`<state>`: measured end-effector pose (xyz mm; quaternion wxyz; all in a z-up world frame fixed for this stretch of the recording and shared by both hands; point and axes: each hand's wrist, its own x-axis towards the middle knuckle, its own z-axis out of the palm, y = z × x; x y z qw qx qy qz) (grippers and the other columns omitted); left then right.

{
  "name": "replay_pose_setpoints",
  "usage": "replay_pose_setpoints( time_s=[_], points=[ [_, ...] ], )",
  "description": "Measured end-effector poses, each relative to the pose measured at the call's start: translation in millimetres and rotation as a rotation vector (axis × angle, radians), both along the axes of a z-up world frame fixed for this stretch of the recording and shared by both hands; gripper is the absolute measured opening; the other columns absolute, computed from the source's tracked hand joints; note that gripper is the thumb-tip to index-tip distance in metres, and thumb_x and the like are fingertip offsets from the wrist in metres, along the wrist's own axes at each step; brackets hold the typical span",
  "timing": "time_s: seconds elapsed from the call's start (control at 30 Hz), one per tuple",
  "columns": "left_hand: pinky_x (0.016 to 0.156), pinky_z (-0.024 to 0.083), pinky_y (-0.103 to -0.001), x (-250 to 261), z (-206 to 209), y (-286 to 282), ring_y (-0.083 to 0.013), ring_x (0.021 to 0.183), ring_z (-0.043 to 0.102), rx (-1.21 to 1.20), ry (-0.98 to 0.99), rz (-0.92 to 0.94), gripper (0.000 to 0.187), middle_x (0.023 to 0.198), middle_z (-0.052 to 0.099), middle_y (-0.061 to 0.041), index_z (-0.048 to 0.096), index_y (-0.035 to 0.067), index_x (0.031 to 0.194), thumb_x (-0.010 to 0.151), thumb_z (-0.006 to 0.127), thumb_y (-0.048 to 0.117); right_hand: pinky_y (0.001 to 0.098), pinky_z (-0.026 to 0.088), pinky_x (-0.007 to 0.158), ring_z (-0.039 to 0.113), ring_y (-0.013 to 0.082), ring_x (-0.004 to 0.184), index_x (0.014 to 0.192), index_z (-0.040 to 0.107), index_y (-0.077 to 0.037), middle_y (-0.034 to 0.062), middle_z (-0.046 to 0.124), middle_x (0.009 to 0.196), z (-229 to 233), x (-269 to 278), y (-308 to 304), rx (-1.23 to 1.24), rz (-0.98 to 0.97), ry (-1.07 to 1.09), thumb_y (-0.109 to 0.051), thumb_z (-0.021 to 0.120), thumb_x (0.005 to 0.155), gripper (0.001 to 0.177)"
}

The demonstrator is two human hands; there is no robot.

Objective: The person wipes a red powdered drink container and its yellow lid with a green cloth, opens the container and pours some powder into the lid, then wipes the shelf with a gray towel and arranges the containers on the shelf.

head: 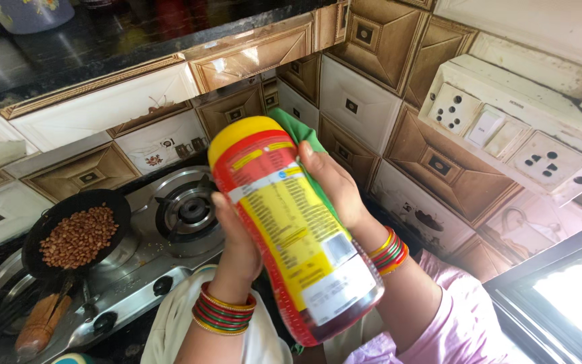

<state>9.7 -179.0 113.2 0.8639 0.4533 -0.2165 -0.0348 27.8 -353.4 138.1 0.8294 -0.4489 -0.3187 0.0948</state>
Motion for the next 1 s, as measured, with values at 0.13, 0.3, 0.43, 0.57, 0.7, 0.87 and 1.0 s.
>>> replay_pose_setpoints(
  time_s=[0.13, 0.3, 0.43, 0.57, 0.7, 0.87, 1.0],
  points=[
    [0.078, 0.057, -0.045, -2.4, 17.9, 1.9, -0.0356, 0.091, 0.075, 0.899, 0.287, 0.286, 0.101, 0.103, 0.077, -0.023, 0.073, 0.004, 0.125, 0.093, 0.009, 0.075, 0.0332, 0.054, 0.095, 0.064, 0.0183, 0.109, 0.136, 0.057, 0.000, 0.0110, 0.068, 0.123, -9.3, 6.3, -10.3, 0.001, -0.269, 0.099, -0.038, 0.047, 0.108, 0.048],
    [0.104, 0.049, -0.033, -16.8, 10.1, -15.5, -0.0199, 0.120, 0.061, 0.516, -0.289, 0.494, 0.084, 0.131, 0.060, -0.010, 0.043, 0.001, 0.143, 0.095, 0.053, 0.070, 0.0337, 0.044, 0.116, 0.054, 0.0157, 0.131, 0.146, 0.052, 0.007, 0.0124, 0.062, 0.141, -2.7, -2.5, 15.6, -0.283, -0.639, -0.331, -0.036, 0.041, 0.117, 0.052],
    [0.104, 0.050, -0.039, -10.6, 3.2, -16.9, -0.0212, 0.122, 0.058, 0.308, -0.362, 0.464, 0.100, 0.135, 0.055, -0.015, 0.035, -0.004, 0.144, 0.083, 0.078, 0.062, 0.0334, 0.032, 0.127, 0.043, 0.0165, 0.147, 0.161, 0.030, 0.003, 0.0113, 0.047, 0.157, 5.5, -10.1, 31.2, -0.261, -0.722, -0.533, -0.034, 0.041, 0.118, 0.057],
    [0.108, 0.048, -0.040, -8.2, -0.2, -9.0, -0.0210, 0.123, 0.058, 0.160, -0.273, 0.389, 0.092, 0.135, 0.056, -0.014, 0.035, -0.003, 0.147, 0.091, 0.078, 0.057, 0.0324, 0.032, 0.126, 0.045, 0.0162, 0.145, 0.163, 0.027, 0.001, 0.0109, 0.049, 0.156, 10.4, -7.0, 23.5, -0.177, -0.475, -0.370, -0.037, 0.040, 0.116, 0.061],
    [0.112, 0.048, -0.038, -8.7, -7.7, -6.0, -0.0215, 0.129, 0.058, -0.062, -0.232, 0.116, 0.085, 0.142, 0.057, -0.012, 0.039, 0.000, 0.153, 0.097, 0.070, 0.057, 0.0340, 0.043, 0.116, 0.054, 0.0172, 0.132, 0.155, 0.040, 0.007, 0.0137, 0.058, 0.144, 9.3, -10.6, 11.9, -0.186, -0.354, -0.178, -0.043, 0.038, 0.116, 0.064],
    [0.102, 0.053, -0.042, 0.2, -23.5, -1.1, -0.0260, 0.121, 0.065, -0.175, -0.069, -0.126, 0.085, 0.136, 0.064, -0.015, 0.049, -0.003, 0.149, 0.103, 0.044, 0.068, 0.0342, 0.050, 0.107, 0.061, 0.0182, 0.123, 0.155, 0.040, 0.000, 0.0117, 0.062, 0.139, 5.1, -17.7, 6.2, 0.000, -0.255, -0.031, -0.049, 0.038, 0.110, 0.068],
    [0.100, 0.054, -0.041, 4.7, -34.8, -1.1, -0.0253, 0.119, 0.066, -0.262, -0.009, -0.275, 0.086, 0.135, 0.066, -0.013, 0.052, 0.003, 0.148, 0.101, 0.034, 0.072, 0.0369, 0.052, 0.103, 0.066, 0.0213, 0.117, 0.145, 0.049, -0.001, 0.0123, 0.066, 0.131, -2.3, -17.2, 7.9, 0.143, -0.215, 0.188, -0.052, 0.039, 0.104, 0.066]
  ],
)
